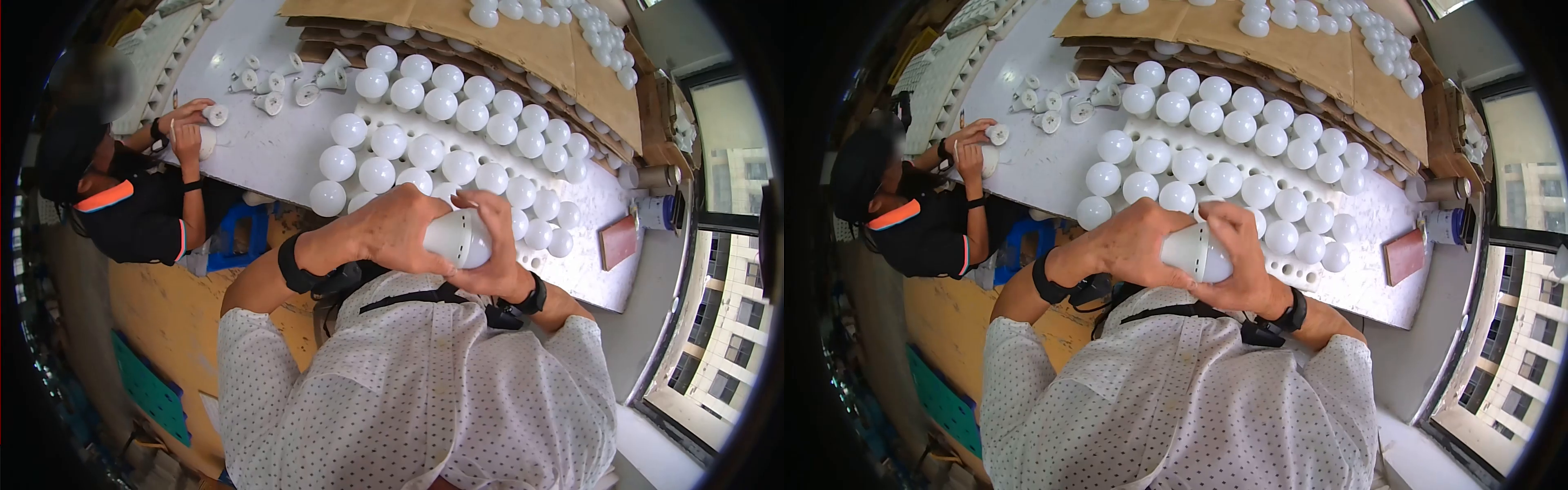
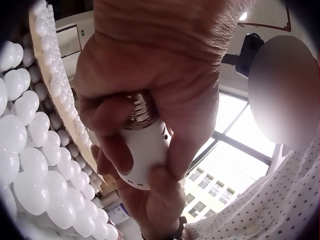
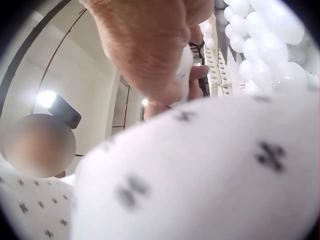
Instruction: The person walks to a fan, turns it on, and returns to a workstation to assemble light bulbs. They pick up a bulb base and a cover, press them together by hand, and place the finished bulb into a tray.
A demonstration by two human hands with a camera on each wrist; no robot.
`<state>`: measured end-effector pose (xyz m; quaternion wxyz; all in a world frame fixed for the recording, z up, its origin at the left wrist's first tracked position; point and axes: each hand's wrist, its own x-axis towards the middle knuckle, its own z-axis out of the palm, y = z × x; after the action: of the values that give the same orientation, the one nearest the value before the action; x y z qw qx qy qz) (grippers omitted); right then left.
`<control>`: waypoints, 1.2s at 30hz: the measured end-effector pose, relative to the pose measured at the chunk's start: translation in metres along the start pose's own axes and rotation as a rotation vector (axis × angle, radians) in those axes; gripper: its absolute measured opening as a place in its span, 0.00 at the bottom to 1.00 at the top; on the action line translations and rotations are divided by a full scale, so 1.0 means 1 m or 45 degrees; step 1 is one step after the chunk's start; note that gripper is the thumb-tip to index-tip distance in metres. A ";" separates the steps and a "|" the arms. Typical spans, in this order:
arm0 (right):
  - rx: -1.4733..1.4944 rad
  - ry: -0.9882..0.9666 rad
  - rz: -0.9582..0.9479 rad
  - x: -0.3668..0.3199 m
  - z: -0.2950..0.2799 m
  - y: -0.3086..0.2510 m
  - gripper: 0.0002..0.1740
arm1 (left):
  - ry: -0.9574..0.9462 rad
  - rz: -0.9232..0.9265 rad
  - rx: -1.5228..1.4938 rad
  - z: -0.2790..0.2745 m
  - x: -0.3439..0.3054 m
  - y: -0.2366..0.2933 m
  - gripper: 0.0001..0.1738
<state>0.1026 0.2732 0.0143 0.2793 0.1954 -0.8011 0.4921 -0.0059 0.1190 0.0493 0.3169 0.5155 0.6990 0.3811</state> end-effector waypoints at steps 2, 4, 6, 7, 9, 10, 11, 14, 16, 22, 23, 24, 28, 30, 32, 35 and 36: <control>-0.203 -0.227 0.254 0.003 -0.011 -0.003 0.52 | 0.136 0.004 0.047 0.001 0.002 0.000 0.26; -0.051 -0.219 0.262 -0.005 -0.010 0.006 0.57 | 0.162 0.032 0.025 0.004 0.001 -0.002 0.27; -0.058 -0.260 0.202 -0.005 -0.015 0.011 0.57 | 0.187 0.058 0.003 0.007 0.001 -0.007 0.29; -0.069 -0.300 0.150 -0.005 -0.017 0.014 0.58 | 0.186 0.069 -0.030 0.010 0.002 -0.010 0.29; -0.139 -0.388 0.058 -0.003 -0.020 0.018 0.58 | 0.187 0.078 -0.064 0.010 0.005 -0.013 0.29; -0.210 -0.474 -0.036 -0.002 -0.021 0.021 0.59 | -0.052 -0.228 -0.297 0.007 0.009 -0.015 0.31; -0.206 -0.476 -0.037 -0.002 -0.021 0.026 0.59 | -0.293 -0.535 -0.527 0.006 0.012 -0.016 0.34; -0.059 -0.490 -0.303 -0.006 -0.018 0.033 0.59 | -0.413 -0.655 -0.931 0.010 0.011 -0.018 0.35; -0.025 -0.452 -0.302 -0.009 -0.016 0.031 0.60 | -0.447 -0.662 -0.949 0.012 0.010 -0.020 0.33; -0.052 -0.481 0.311 0.005 -0.012 0.002 0.52 | -0.145 -0.399 -0.783 0.028 0.015 -0.037 0.24; -0.050 -0.483 0.316 -0.001 -0.010 0.007 0.52 | -0.079 -0.379 -0.757 0.033 0.016 -0.041 0.22; -0.006 -0.377 0.189 -0.008 -0.005 0.013 0.48 | -0.016 -0.363 -0.732 0.035 0.016 -0.039 0.19; 0.038 -0.232 -0.026 -0.016 -0.001 0.019 0.38 | -0.092 -0.434 -0.592 0.029 0.015 -0.023 0.19; 0.088 -0.247 0.016 -0.018 -0.002 0.019 0.37 | -0.101 -0.431 -0.463 0.028 0.016 -0.014 0.21; 0.135 -0.254 0.051 -0.015 -0.005 0.022 0.37 | -0.090 -0.466 -0.498 0.035 0.020 -0.025 0.22; 0.118 -0.371 0.369 0.001 -0.017 0.023 0.32 | -0.092 -0.516 -0.629 0.037 0.031 -0.041 0.30; 0.117 -0.360 0.374 0.003 -0.019 0.025 0.32 | -0.114 -0.536 -0.711 0.031 0.037 -0.049 0.36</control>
<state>0.0907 0.3017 0.0057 0.0803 0.1560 -0.8289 0.5312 -0.0128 0.1520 -0.0104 0.5477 0.2698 0.6440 0.4609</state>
